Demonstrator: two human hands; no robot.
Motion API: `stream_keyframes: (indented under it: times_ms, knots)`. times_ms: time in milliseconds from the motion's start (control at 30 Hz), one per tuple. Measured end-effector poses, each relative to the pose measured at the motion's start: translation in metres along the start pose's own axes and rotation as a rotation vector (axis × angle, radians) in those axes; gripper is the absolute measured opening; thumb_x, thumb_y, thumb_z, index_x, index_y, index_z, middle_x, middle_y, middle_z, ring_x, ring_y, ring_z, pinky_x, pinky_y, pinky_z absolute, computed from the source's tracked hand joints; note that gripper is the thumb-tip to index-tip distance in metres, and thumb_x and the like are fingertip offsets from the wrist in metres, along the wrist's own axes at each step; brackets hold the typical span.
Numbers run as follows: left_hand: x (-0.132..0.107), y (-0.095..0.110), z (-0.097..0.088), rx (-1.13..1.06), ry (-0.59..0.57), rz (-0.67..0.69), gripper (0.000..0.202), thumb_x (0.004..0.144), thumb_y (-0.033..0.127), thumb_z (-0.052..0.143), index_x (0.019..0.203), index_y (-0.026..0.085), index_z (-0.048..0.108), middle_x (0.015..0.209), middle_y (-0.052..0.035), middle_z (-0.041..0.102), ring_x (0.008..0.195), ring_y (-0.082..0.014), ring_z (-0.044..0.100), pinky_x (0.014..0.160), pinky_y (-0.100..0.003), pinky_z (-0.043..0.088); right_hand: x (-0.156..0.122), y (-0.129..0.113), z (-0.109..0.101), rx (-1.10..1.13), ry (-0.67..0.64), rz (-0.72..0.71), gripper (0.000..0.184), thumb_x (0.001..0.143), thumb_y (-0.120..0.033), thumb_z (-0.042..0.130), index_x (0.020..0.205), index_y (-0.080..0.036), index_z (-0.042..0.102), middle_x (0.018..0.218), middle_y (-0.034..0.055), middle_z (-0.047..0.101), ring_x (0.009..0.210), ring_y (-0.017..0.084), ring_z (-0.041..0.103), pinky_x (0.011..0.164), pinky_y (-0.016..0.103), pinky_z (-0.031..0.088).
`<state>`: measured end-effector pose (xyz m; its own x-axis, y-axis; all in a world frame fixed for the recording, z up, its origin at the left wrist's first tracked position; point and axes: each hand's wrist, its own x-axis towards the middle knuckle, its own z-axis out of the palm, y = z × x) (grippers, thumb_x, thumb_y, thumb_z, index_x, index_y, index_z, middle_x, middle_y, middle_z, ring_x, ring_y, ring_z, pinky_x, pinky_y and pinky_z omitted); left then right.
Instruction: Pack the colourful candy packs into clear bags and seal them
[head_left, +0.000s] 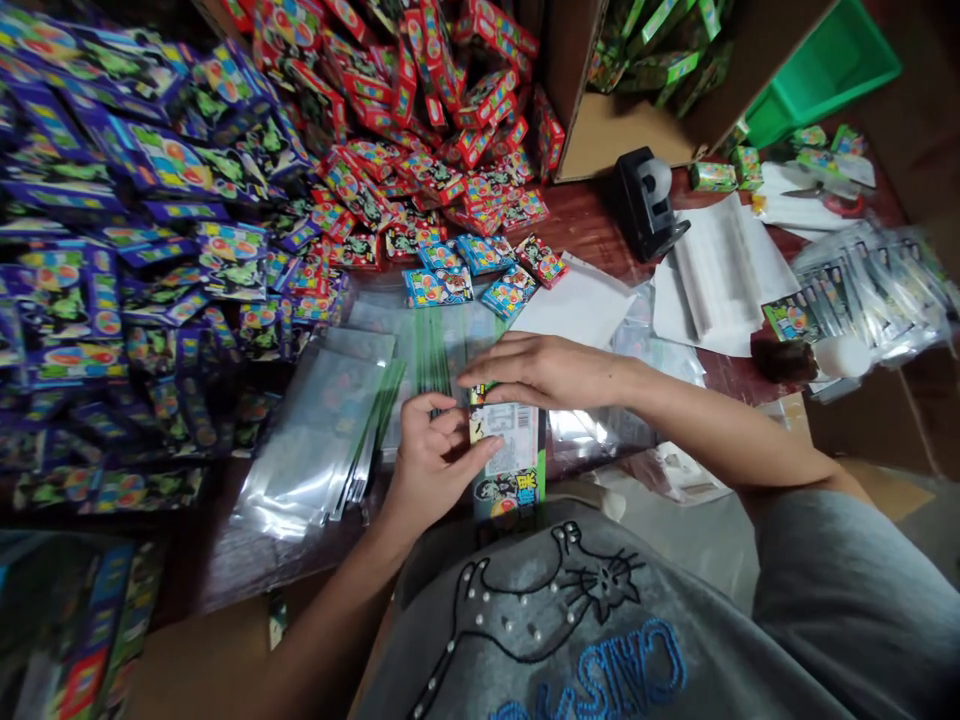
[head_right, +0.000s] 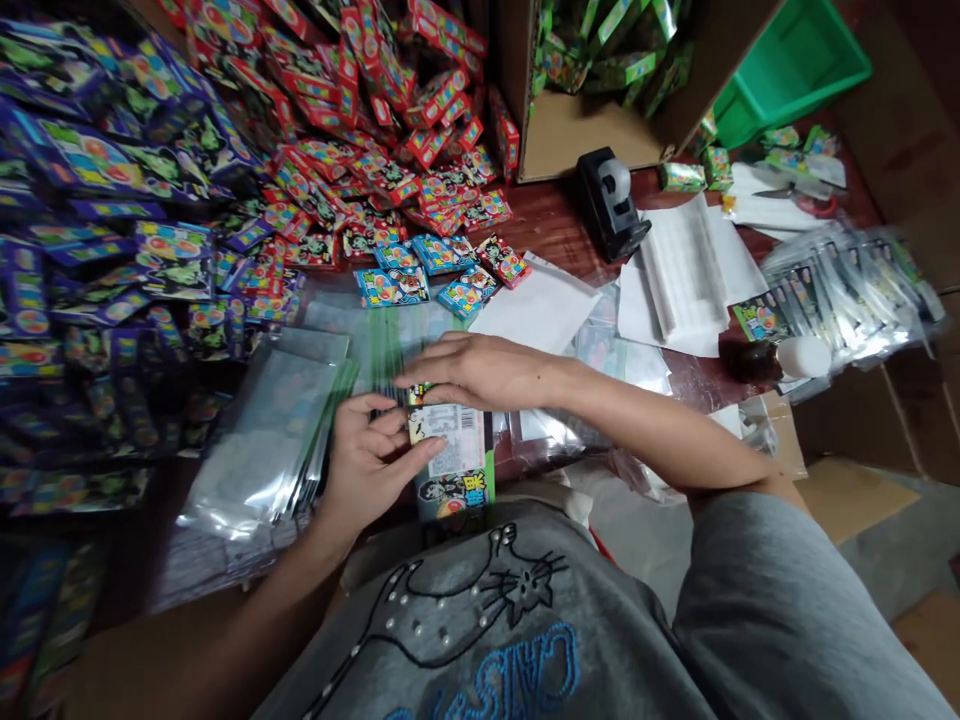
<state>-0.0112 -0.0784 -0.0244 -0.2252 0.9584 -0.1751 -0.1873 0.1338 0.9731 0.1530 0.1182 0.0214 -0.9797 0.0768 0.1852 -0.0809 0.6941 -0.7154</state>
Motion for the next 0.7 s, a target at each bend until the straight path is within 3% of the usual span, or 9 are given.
stream_keyframes:
  times_ms: [100,167,267,333,400,500,600,700]
  knots:
    - [-0.004,0.001,-0.004,0.021,0.074,0.050,0.064,0.083,0.027,0.090,0.124,0.028,0.040,0.100,-0.0012,0.082,0.078,-0.0176,0.083,0.070,-0.027,0.068,-0.014,-0.009,0.014,-0.095,0.203,0.121,0.043,0.113,-0.046,0.058,0.149,-0.024,0.066,0.162,0.0154,0.057,0.149,0.030,0.056,0.123,0.055,0.050]
    - [-0.006,0.001,-0.007,0.040,0.096,0.068,0.069,0.083,0.029,0.091,0.133,0.027,0.042,0.106,-0.0039,0.083,0.083,-0.0190,0.084,0.073,-0.029,0.070,-0.022,-0.014,0.023,-0.090,0.296,0.186,0.042,0.109,-0.052,0.063,0.140,-0.024,0.069,0.160,0.0160,0.057,0.147,0.032,0.057,0.122,0.059,0.050]
    - [-0.009,0.000,-0.013,0.084,0.063,0.073,0.064,0.086,0.030,0.089,0.136,0.025,0.050,0.107,-0.0047,0.082,0.086,-0.0190,0.083,0.074,-0.029,0.069,-0.033,-0.019,0.038,-0.023,0.312,0.196,0.031,0.109,-0.050,0.064,0.123,-0.024,0.072,0.155,0.0144,0.061,0.143,0.030,0.060,0.120,0.057,0.052]
    - [-0.011,0.000,-0.016,0.122,0.066,0.083,0.056,0.087,0.031,0.088,0.133,0.024,0.057,0.107,-0.0049,0.082,0.087,-0.0179,0.082,0.075,-0.028,0.068,-0.039,-0.021,0.050,0.039,0.352,0.210,0.032,0.108,-0.049,0.066,0.128,-0.025,0.070,0.161,0.0152,0.055,0.147,0.030,0.058,0.121,0.055,0.053]
    - [-0.011,0.001,-0.019,0.163,0.084,0.074,0.052,0.088,0.033,0.088,0.131,0.023,0.061,0.109,-0.0050,0.082,0.087,-0.0171,0.082,0.076,-0.027,0.068,-0.045,-0.024,0.063,0.137,0.475,0.271,0.042,0.105,-0.050,0.073,0.139,-0.026,0.064,0.161,0.0156,0.052,0.146,0.029,0.058,0.119,0.052,0.055]
    - [-0.010,-0.001,-0.023,0.206,0.066,0.033,0.050,0.088,0.038,0.088,0.131,0.023,0.066,0.105,-0.0044,0.082,0.085,-0.0174,0.080,0.075,-0.028,0.067,-0.050,-0.028,0.084,0.403,0.647,0.410,0.048,0.101,-0.050,0.079,0.139,-0.026,0.060,0.135,0.0100,0.066,0.114,0.021,0.071,0.099,0.041,0.064]
    - [-0.009,-0.005,-0.026,0.220,0.063,0.028,0.043,0.095,0.046,0.080,0.131,0.024,0.070,0.112,-0.0074,0.081,0.095,-0.0212,0.079,0.082,-0.034,0.067,-0.050,-0.030,0.099,0.675,0.668,0.512,0.039,0.102,-0.050,0.077,0.128,-0.023,0.067,0.098,0.0000,0.070,0.080,0.013,0.067,0.081,0.032,0.063]
    - [-0.007,-0.008,-0.025,0.245,0.131,0.038,0.032,0.102,0.049,0.071,0.123,0.024,0.074,0.132,-0.0110,0.077,0.120,-0.0264,0.075,0.101,-0.042,0.065,-0.046,-0.029,0.104,0.775,0.682,0.505,0.034,0.100,-0.048,0.079,0.122,-0.022,0.074,0.099,0.0008,0.075,0.086,0.013,0.071,0.085,0.032,0.064]
